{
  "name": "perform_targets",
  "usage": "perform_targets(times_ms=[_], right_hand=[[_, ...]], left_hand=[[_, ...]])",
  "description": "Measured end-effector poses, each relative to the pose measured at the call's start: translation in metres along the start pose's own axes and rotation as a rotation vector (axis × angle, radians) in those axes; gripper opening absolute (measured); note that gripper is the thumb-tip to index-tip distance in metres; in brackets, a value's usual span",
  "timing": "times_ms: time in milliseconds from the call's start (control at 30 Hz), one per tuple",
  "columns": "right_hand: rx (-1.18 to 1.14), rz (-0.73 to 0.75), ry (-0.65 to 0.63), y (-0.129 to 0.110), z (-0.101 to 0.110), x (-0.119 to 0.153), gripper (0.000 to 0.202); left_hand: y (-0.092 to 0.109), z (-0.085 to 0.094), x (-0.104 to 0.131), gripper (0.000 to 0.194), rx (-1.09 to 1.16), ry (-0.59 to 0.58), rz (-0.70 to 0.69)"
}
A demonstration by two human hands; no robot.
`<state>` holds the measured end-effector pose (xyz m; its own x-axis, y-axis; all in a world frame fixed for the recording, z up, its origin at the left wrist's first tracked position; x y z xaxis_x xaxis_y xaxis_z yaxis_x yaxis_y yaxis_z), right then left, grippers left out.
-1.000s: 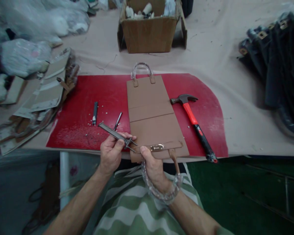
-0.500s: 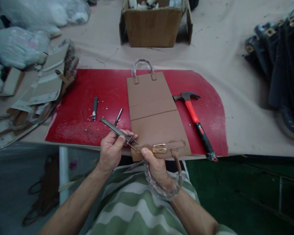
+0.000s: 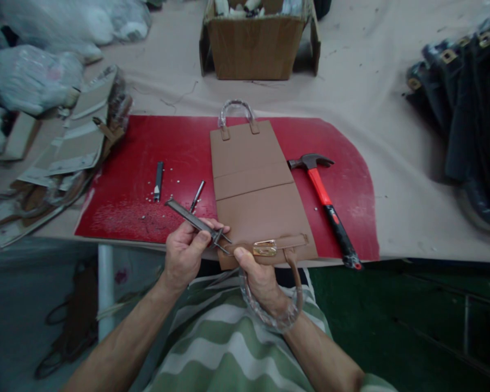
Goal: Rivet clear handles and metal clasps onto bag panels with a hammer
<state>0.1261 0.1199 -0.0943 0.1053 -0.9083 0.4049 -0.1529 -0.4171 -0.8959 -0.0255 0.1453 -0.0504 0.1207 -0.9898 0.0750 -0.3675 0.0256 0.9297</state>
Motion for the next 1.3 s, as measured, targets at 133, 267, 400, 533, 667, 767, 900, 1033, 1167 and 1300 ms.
perform_targets(times_ms=[133, 267, 400, 533, 667, 767, 900, 1033, 1167, 1300], right_hand=[[0.02, -0.025, -0.003, -0.002, -0.002, 0.0, 0.03], [-0.013, 0.009, 0.002, -0.006, -0.004, -0.001, 0.035], [-0.01, 0.002, 0.006, -0.005, -0.005, -0.001, 0.035], [-0.007, -0.008, -0.001, -0.007, -0.005, -0.001, 0.037], [0.03, -0.006, 0.012, -0.013, -0.005, 0.0, 0.036], [0.009, -0.032, 0.031, -0.019, -0.007, 0.0, 0.033], [-0.048, -0.118, -0.062, -0.025, -0.015, -0.004, 0.033], [0.074, -0.155, -0.254, -0.027, -0.017, -0.011, 0.029], [0.172, -0.165, -0.272, -0.025, -0.008, -0.015, 0.031], [0.11, -0.173, -0.245, -0.02, -0.005, -0.015, 0.029]], left_hand=[[0.011, -0.004, -0.003, 0.018, -0.092, -0.055, -0.018], [0.021, -0.01, -0.008, 0.017, -0.189, -0.139, -0.021], [0.021, -0.01, -0.011, 0.018, -0.191, -0.158, -0.012], [0.019, -0.008, -0.011, 0.018, -0.17, -0.15, -0.009], [0.022, -0.012, -0.011, 0.016, -0.246, -0.171, -0.006], [0.03, -0.017, -0.015, 0.014, -0.336, -0.201, -0.038], [0.039, -0.018, -0.028, 0.014, -0.402, -0.201, -0.081], [0.035, -0.016, -0.04, 0.013, -0.393, -0.199, -0.05], [0.028, -0.015, -0.04, 0.013, -0.371, -0.188, -0.049], [0.029, -0.015, -0.036, 0.014, -0.366, -0.182, -0.09]])
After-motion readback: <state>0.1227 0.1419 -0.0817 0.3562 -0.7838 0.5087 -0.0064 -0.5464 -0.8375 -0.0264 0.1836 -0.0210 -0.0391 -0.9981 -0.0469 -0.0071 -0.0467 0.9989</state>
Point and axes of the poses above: each hand's wrist, its own x-axis away from the middle knuckle, its own z-axis out of the back of the hand, y = z × x, the point moved 8 cm from there along -x, towards the middle knuckle, and after that the axes turned 9 degrees about x, right-handed, at the moved point
